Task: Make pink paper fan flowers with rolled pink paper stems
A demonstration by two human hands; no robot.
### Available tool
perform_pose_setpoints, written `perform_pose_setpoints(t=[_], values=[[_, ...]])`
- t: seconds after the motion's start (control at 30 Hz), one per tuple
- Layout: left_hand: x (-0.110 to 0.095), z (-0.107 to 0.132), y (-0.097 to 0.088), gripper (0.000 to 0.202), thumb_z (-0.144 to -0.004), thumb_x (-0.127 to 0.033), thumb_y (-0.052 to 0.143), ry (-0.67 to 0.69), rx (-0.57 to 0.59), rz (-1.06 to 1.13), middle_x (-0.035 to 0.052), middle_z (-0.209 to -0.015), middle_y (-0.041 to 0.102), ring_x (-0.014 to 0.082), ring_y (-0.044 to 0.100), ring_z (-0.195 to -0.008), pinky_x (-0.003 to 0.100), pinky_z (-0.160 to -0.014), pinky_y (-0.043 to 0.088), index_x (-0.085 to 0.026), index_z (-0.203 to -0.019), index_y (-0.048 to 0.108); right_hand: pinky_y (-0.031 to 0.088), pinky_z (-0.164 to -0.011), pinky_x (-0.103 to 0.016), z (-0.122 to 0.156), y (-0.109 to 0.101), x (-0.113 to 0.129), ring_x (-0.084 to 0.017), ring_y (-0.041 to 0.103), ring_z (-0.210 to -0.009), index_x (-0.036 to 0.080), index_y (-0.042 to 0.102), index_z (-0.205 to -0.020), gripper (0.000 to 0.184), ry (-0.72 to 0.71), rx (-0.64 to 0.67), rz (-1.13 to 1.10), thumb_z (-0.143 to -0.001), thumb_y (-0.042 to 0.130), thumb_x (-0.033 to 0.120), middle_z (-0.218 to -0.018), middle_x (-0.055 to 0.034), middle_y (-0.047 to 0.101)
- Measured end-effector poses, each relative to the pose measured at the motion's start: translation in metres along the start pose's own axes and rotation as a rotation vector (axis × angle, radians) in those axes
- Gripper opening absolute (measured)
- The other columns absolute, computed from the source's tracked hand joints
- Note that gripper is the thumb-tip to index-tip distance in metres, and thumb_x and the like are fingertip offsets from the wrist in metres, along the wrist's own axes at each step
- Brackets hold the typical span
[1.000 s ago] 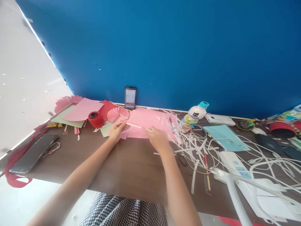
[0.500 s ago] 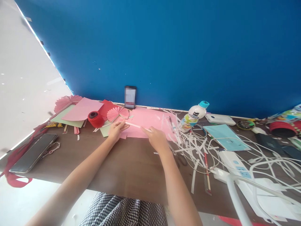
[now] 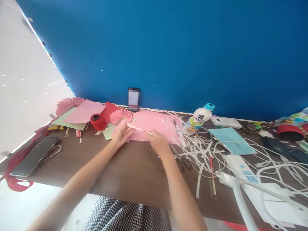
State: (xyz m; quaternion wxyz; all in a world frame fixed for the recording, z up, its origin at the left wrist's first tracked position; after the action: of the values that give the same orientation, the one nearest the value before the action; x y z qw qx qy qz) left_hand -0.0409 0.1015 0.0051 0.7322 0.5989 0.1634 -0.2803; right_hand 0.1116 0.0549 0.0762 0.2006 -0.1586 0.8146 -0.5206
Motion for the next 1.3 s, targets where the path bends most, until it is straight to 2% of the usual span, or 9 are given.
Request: perform_pose_setpoints(t=[0.1, 0.23, 0.4, 0.5, 0.7, 0.9, 1.07, 1.2, 1.3], values=[[0.011, 0.005, 0.009, 0.027, -0.075, -0.036, 0.056, -0.036, 0.079, -0.035, 0.0092, -0.104, 0.061, 0.0224, 0.056, -0.101, 0.041, -0.094, 0.041, -0.016, -0.093, 0.06, 0.026, -0.05, -0.021, -0.001, -0.001, 0.004, -0.01, 0.045, -0.057, 0.032, 0.049, -0.118, 0.058, -0.005, -0.015, -0.021, -0.072, 0.037, -0.001, -0.084, -0.0038, 0.059], [0.019, 0.008, 0.016, 0.025, -0.067, -0.025, 0.066, 0.003, 0.138, -0.149, 0.0107, -0.096, 0.064, 0.0212, 0.06, -0.093, 0.041, -0.094, 0.041, -0.011, -0.088, 0.062, 0.028, -0.05, -0.021, -0.001, 0.0, 0.009, -0.011, 0.048, -0.06, 0.032, 0.05, -0.118, 0.056, -0.012, 0.01, -0.026, -0.073, 0.037, 0.001, -0.085, -0.0043, 0.059], [0.015, 0.004, 0.008, 0.021, -0.063, -0.023, 0.07, 0.053, 0.055, -0.275, 0.0092, -0.082, 0.066, 0.0174, 0.063, -0.079, 0.037, -0.092, 0.042, -0.006, -0.074, 0.065, 0.033, -0.054, -0.022, 0.0, 0.0, 0.011, -0.011, 0.051, -0.064, 0.034, 0.05, -0.118, 0.055, -0.052, -0.002, -0.108, -0.075, 0.038, 0.002, -0.086, -0.0025, 0.061], [0.011, 0.004, 0.005, 0.024, -0.062, -0.025, 0.07, 0.062, 0.022, -0.276, 0.0074, -0.075, 0.065, 0.0147, 0.063, -0.072, 0.037, -0.092, 0.043, -0.006, -0.075, 0.065, 0.037, -0.058, -0.021, 0.001, -0.001, 0.011, -0.012, 0.054, -0.069, 0.031, 0.05, -0.118, 0.047, -0.063, -0.042, -0.228, -0.079, 0.038, 0.007, -0.086, -0.0024, 0.062], [0.02, 0.015, 0.02, 0.033, -0.063, -0.026, 0.07, 0.01, 0.134, -0.208, 0.0094, -0.088, 0.066, 0.0195, 0.061, -0.087, 0.041, -0.093, 0.04, -0.011, -0.091, 0.062, 0.043, -0.065, -0.021, 0.0, -0.001, 0.016, -0.012, 0.057, -0.073, 0.026, 0.054, -0.113, 0.038, -0.041, -0.087, -0.409, -0.083, 0.036, 0.012, -0.086, -0.0028, 0.063], [0.018, 0.016, 0.017, 0.033, -0.057, -0.023, 0.073, 0.077, 0.052, -0.314, 0.0095, -0.084, 0.067, 0.0204, 0.061, -0.086, 0.039, -0.09, 0.042, -0.01, -0.085, 0.064, 0.047, -0.075, -0.028, 0.0, -0.006, 0.009, -0.017, 0.059, -0.088, 0.02, 0.054, -0.108, 0.031, 0.153, -0.165, -0.57, -0.079, 0.048, 0.031, -0.1, -0.0047, 0.062], [0.016, 0.015, 0.016, 0.037, -0.056, -0.027, 0.073, 0.108, 0.049, -0.374, 0.0108, -0.085, 0.067, 0.0216, 0.061, -0.085, 0.04, -0.086, 0.044, -0.009, -0.087, 0.063, 0.05, -0.068, -0.028, 0.0, 0.002, -0.001, -0.017, 0.061, -0.083, 0.02, 0.058, -0.094, 0.022, 0.297, -0.185, -0.696, -0.08, 0.047, 0.034, -0.092, -0.0045, 0.065], [0.017, 0.017, 0.019, 0.038, -0.057, -0.027, 0.073, 0.118, 0.085, -0.377, 0.0122, -0.089, 0.066, 0.0229, 0.06, -0.089, 0.04, -0.087, 0.043, -0.01, -0.088, 0.063, 0.05, -0.063, -0.027, 0.0, 0.004, -0.001, -0.017, 0.061, -0.078, 0.02, 0.059, -0.086, 0.021, 0.316, -0.193, -0.764, -0.08, 0.046, 0.034, -0.086, -0.0048, 0.065], [0.015, 0.022, 0.023, 0.039, -0.055, -0.024, 0.074, 0.156, 0.126, -0.484, 0.0129, -0.096, 0.065, 0.024, 0.059, -0.093, 0.04, -0.09, 0.04, -0.012, -0.09, 0.063, 0.049, -0.063, -0.026, -0.001, 0.004, 0.002, -0.015, 0.06, -0.074, 0.02, 0.059, -0.081, 0.019, 0.302, -0.173, -0.778, -0.081, 0.044, 0.032, -0.083, -0.004, 0.064]])
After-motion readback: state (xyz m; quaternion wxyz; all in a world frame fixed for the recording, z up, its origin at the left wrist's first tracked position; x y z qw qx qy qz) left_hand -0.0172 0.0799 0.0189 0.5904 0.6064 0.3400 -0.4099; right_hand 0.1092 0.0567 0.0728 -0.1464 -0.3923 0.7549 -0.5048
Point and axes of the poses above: each hand's wrist, its own z-axis away from the middle knuckle, its own y-axis out of the palm, x = y × z, the point moved 8 cm from there along -z, towards the middle knuckle
